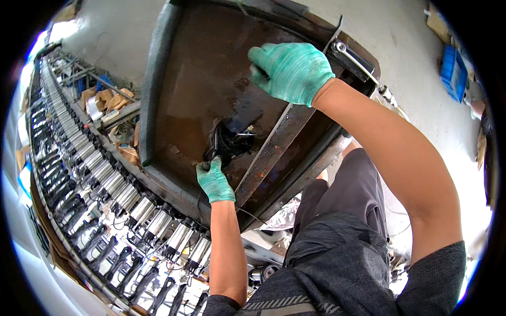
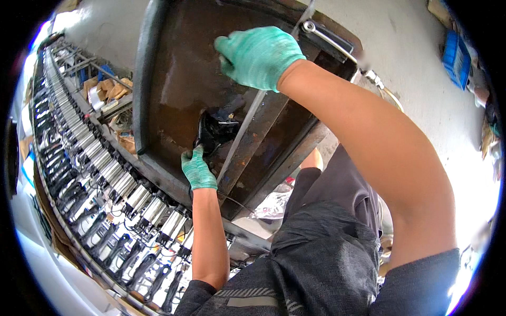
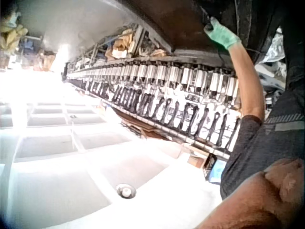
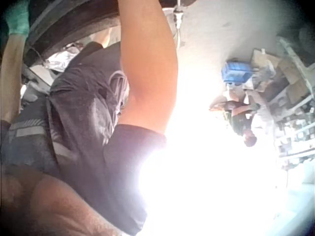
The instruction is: The person repeatedly picks up cylindrical submersible pumps from a rack and lowers them into a large rectangular water tank. They hold the pumps submerged for a few seconds, then lift them out and return them to the rack. This cycle is repeated for multiple units in a continuous loop.
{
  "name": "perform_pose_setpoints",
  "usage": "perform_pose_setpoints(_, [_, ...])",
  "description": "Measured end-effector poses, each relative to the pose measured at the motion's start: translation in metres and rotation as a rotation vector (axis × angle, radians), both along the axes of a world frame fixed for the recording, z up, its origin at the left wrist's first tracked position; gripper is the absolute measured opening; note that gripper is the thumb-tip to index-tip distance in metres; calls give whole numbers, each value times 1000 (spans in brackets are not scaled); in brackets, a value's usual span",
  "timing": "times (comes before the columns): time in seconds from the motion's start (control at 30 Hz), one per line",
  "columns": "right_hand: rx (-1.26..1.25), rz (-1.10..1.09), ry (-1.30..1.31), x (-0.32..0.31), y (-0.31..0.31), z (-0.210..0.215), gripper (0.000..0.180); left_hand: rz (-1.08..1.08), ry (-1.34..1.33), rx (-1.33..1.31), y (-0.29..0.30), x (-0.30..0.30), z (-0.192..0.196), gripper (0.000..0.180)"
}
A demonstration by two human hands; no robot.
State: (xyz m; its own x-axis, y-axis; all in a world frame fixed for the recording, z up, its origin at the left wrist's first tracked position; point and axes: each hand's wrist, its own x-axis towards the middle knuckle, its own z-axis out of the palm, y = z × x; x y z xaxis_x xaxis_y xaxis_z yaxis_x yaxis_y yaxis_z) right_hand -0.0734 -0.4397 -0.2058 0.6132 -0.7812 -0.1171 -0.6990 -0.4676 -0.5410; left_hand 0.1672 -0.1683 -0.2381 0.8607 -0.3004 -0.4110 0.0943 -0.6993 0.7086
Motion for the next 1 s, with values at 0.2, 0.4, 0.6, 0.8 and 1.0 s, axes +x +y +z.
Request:
perform_pose_setpoints(0.2, [92, 3, -301, -1, 14, 6, 27, -82, -1, -64, -2, -28, 96, 29])
perform_pose_setpoints(0.4, [141, 435, -209, 31, 117, 103, 29, -123, -199, -115, 18, -54, 167, 30])
perform_pose_setpoints(0.6, [124, 462, -221, 6, 141, 103, 21, -126, -314, -168, 39, -86, 203, 31])
perform_pose_setpoints(0.8, [276, 450, -363, -16, 157, 81, 26, -147, -278, -15, 49, -132, 211, 32])
perform_pose_setpoints(1.0, [458, 494, -428, -42, 143, 48, 24, -220, -262, 4, 38, -164, 216, 33])
